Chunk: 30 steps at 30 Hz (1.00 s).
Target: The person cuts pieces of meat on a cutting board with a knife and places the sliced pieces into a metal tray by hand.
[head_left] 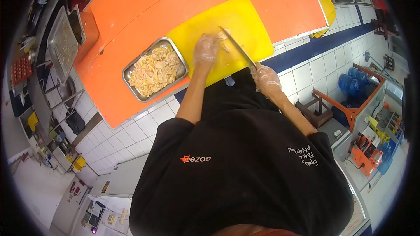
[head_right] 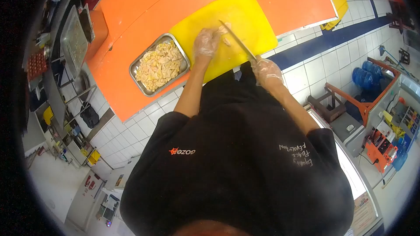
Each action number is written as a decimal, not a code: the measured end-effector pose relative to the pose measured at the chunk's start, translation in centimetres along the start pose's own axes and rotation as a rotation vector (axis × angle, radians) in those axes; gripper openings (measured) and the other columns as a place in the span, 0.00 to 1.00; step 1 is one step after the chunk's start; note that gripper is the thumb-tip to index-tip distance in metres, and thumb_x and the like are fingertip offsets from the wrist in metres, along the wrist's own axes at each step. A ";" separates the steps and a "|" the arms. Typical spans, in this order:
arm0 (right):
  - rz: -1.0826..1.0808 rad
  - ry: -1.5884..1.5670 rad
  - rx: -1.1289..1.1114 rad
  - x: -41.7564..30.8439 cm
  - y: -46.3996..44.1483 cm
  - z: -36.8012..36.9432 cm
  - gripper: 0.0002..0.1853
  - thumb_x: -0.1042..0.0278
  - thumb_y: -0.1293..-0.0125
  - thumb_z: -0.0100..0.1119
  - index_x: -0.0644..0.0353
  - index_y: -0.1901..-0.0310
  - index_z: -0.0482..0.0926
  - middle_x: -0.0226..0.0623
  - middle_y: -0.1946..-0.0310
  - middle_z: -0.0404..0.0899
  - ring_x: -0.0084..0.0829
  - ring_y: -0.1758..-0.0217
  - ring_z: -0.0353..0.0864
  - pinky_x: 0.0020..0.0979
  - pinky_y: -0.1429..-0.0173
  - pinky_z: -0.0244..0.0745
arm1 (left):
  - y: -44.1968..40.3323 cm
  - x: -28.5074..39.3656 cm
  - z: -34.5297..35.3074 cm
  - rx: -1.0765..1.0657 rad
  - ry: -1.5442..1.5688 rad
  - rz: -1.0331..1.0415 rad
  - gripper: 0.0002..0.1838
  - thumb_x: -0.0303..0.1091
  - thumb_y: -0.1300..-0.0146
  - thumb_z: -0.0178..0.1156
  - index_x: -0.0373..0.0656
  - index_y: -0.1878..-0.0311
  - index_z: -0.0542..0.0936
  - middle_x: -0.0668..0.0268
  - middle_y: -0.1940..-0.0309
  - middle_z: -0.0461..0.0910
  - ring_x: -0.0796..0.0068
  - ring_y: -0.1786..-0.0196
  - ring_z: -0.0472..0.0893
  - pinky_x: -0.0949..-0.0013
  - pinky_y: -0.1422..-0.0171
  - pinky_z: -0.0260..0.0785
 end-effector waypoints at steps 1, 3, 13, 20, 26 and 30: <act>-0.023 -0.013 -0.010 -0.1 -0.3 0.2 0.18 0.53 0.16 0.54 0.58 0.42 0.83 0.55 0.58 0.90 0.61 0.51 0.89 0.58 0.50 0.84 | 0.0 -0.1 1.2 -0.043 0.006 -0.063 0.14 0.40 0.26 0.63 0.45 0.50 0.92 0.47 0.49 0.89 0.45 0.45 0.87 0.46 0.37 0.80; 0.083 0.067 -0.085 0.0 -1.3 1.7 0.15 0.56 0.17 0.55 0.58 0.43 0.81 0.55 0.59 0.90 0.61 0.51 0.89 0.58 0.51 0.84 | -0.1 -0.8 3.2 -0.094 0.018 -0.136 0.14 0.42 0.26 0.64 0.46 0.49 0.92 0.46 0.49 0.88 0.44 0.44 0.87 0.47 0.36 0.80; -0.025 0.082 -0.064 -6.3 -13.2 2.8 0.14 0.62 0.18 0.51 0.61 0.39 0.73 0.60 0.53 0.90 0.60 0.47 0.91 0.58 0.45 0.85 | 0.4 -1.2 3.8 -0.086 -0.087 -0.173 0.13 0.42 0.25 0.62 0.46 0.50 0.91 0.49 0.46 0.87 0.42 0.45 0.87 0.45 0.39 0.80; 0.148 0.077 -0.230 0.2 -5.2 4.0 0.17 0.54 0.13 0.44 0.59 0.39 0.73 0.61 0.54 0.90 0.65 0.48 0.90 0.62 0.44 0.83 | 0.4 -1.2 2.7 0.016 -0.110 -0.135 0.15 0.43 0.24 0.62 0.47 0.45 0.91 0.49 0.51 0.87 0.45 0.47 0.87 0.49 0.40 0.80; 0.272 0.145 -0.224 0.4 -2.1 3.7 0.15 0.56 0.14 0.46 0.58 0.40 0.72 0.61 0.56 0.90 0.65 0.48 0.90 0.62 0.44 0.83 | 2.0 -2.4 3.8 0.051 -0.171 0.102 0.11 0.40 0.25 0.63 0.49 0.48 0.90 0.52 0.51 0.87 0.46 0.49 0.87 0.49 0.44 0.81; -0.067 0.040 0.016 -3.8 -7.8 2.8 0.13 0.60 0.16 0.47 0.60 0.43 0.73 0.63 0.58 0.90 0.63 0.52 0.91 0.60 0.49 0.85 | 2.9 -1.8 4.3 -0.041 -0.163 0.122 0.09 0.39 0.26 0.63 0.49 0.52 0.89 0.54 0.53 0.87 0.47 0.50 0.87 0.48 0.46 0.81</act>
Point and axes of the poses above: each hand's wrist, its own y-axis away from the middle knuckle, its own z-axis out of the palm, x = y × z, the point moved 5 cm from there along -y, towards the middle knuckle
